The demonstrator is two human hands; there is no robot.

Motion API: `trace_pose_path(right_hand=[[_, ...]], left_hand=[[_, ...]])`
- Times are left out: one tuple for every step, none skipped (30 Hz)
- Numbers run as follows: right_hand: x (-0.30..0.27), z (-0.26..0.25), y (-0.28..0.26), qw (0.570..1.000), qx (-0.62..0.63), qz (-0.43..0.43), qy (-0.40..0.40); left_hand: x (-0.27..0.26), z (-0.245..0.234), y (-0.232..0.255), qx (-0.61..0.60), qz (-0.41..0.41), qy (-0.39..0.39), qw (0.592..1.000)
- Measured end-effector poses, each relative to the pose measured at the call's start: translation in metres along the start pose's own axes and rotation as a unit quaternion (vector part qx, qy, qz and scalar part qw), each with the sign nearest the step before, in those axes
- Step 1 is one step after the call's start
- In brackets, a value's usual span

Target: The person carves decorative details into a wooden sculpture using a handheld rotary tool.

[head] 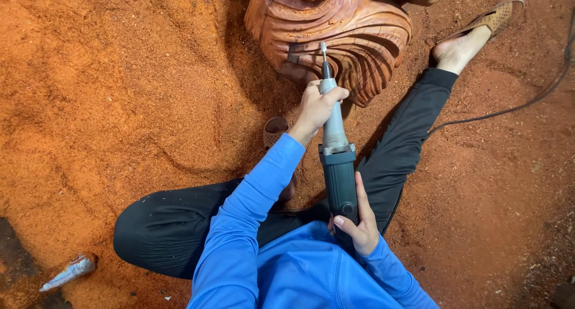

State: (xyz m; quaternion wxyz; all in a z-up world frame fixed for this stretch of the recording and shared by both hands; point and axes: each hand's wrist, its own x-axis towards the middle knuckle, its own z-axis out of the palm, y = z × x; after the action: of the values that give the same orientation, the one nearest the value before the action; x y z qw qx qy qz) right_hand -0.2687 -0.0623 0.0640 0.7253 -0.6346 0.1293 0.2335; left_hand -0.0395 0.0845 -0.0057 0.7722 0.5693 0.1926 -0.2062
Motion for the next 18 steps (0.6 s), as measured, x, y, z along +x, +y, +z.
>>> trace_pose_path(right_hand=[[0.0, -0.001, 0.001, 1.0, -0.002, -0.007, 0.002], [0.001, -0.005, 0.001, 1.0, -0.003, -0.009, 0.0], [0.0, -0.008, 0.001, 1.0, -0.025, -0.007, -0.009], [-0.001, -0.012, 0.001, 0.999, -0.047, -0.004, -0.018], [0.001, -0.013, -0.004, 0.999, -0.046, -0.003, -0.019], [0.002, -0.015, -0.01, 0.998, -0.063, 0.014, -0.024], [0.005, -0.017, -0.015, 0.996, -0.079, 0.029, -0.028], [0.005, -0.016, -0.018, 0.996, -0.078, 0.028, -0.027], [0.006, -0.015, -0.021, 0.995, -0.088, 0.037, -0.025], [0.008, -0.015, -0.024, 0.994, -0.099, 0.047, -0.024], [0.007, -0.016, -0.024, 0.994, -0.099, 0.046, -0.026], [0.007, -0.017, -0.024, 0.994, -0.092, 0.046, -0.024], [0.005, -0.017, -0.023, 0.995, -0.083, 0.046, -0.023], [0.006, -0.018, -0.023, 0.995, -0.082, 0.047, -0.025], [0.005, -0.019, -0.022, 0.996, -0.073, 0.047, -0.019], [0.005, -0.019, -0.022, 0.997, -0.064, 0.047, -0.013], [0.004, -0.021, -0.021, 0.997, -0.061, 0.047, -0.011], [0.003, -0.022, -0.02, 0.997, -0.064, 0.041, -0.011]], left_hand=[[-0.002, 0.002, 0.006, 0.03, -0.018, 0.002, 0.999], [0.0, -0.001, 0.001, 0.029, -0.016, 0.003, 0.999], [0.0, -0.004, -0.005, -0.02, -0.002, 0.0, 1.0], [0.001, -0.007, -0.011, -0.069, 0.012, -0.004, 0.998], [0.001, -0.01, -0.014, -0.069, 0.011, -0.003, 0.998], [0.002, -0.013, -0.017, -0.093, 0.009, -0.003, 0.996], [0.003, -0.015, -0.019, -0.116, 0.008, -0.004, 0.993], [0.002, -0.015, -0.018, -0.114, 0.008, -0.006, 0.993], [0.001, -0.016, -0.017, -0.118, 0.006, 0.002, 0.993], [0.0, -0.016, -0.016, -0.122, 0.004, 0.01, 0.992], [-0.001, -0.014, -0.014, -0.122, 0.004, 0.011, 0.992], [-0.001, -0.013, -0.012, -0.115, 0.003, 0.01, 0.993], [-0.002, -0.012, -0.011, -0.107, 0.0, 0.01, 0.994], [-0.001, -0.01, -0.011, -0.106, -0.001, 0.012, 0.994], [-0.001, -0.008, -0.01, -0.105, -0.001, 0.014, 0.994], [0.0, -0.006, -0.01, -0.103, -0.002, 0.016, 0.995], [-0.001, -0.004, -0.008, -0.1, -0.003, 0.014, 0.995], [-0.001, -0.002, -0.007, -0.089, 0.001, 0.011, 0.996]])
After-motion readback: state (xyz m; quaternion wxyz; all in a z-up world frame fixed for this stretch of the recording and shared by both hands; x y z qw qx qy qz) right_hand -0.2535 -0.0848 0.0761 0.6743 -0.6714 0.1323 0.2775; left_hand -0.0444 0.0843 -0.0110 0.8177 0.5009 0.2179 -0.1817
